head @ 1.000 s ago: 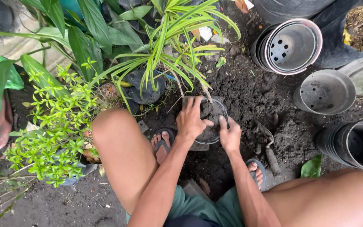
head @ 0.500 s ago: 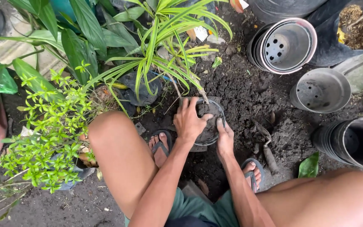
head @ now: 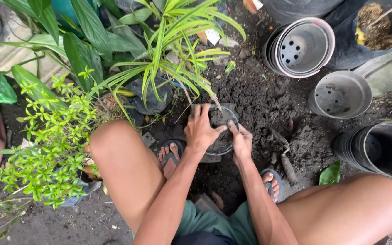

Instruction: A person is filling a small plastic pot with soil and packing it down by hand in a nursery setting.

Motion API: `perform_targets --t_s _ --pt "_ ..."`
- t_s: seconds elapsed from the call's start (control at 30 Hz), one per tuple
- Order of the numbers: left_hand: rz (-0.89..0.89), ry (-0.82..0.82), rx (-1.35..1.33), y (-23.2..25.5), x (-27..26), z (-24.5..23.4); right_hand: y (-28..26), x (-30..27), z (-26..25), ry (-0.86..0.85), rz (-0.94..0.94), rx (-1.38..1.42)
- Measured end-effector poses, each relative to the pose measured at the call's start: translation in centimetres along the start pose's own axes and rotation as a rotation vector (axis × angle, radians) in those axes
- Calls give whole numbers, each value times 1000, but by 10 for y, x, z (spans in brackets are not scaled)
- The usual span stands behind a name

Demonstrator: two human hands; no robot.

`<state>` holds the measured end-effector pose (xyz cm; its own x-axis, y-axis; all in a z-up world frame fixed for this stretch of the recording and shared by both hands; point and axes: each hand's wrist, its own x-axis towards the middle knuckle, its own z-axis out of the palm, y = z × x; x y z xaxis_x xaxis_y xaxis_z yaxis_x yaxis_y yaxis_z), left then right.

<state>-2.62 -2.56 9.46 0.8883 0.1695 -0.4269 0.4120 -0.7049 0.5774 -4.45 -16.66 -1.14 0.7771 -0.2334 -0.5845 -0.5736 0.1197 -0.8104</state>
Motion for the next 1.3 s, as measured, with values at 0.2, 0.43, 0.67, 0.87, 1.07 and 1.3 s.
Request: perform_targets --t_s 0.2,0.43,0.67,0.87,1.07,1.3 --pt "44 -99 31 -2 -7 -12 -10 -5 -5 -119 -19 91" --pt "18 -95 90 -8 -9 5 -61 -87 -3 -274 -6 -6" --pt "134 -195 20 -40 22 14 -39 -52 -5 -257 -77 -260" --pt "-83 -32 50 -4 -1 4 -45 -48 -2 -248 -17 -377" --pt "-41 25 86 -2 4 11 -90 -89 8 -221 -2 -203" --pt "13 31 148 -10 1 13 -71 -71 5 -196 3 -241"
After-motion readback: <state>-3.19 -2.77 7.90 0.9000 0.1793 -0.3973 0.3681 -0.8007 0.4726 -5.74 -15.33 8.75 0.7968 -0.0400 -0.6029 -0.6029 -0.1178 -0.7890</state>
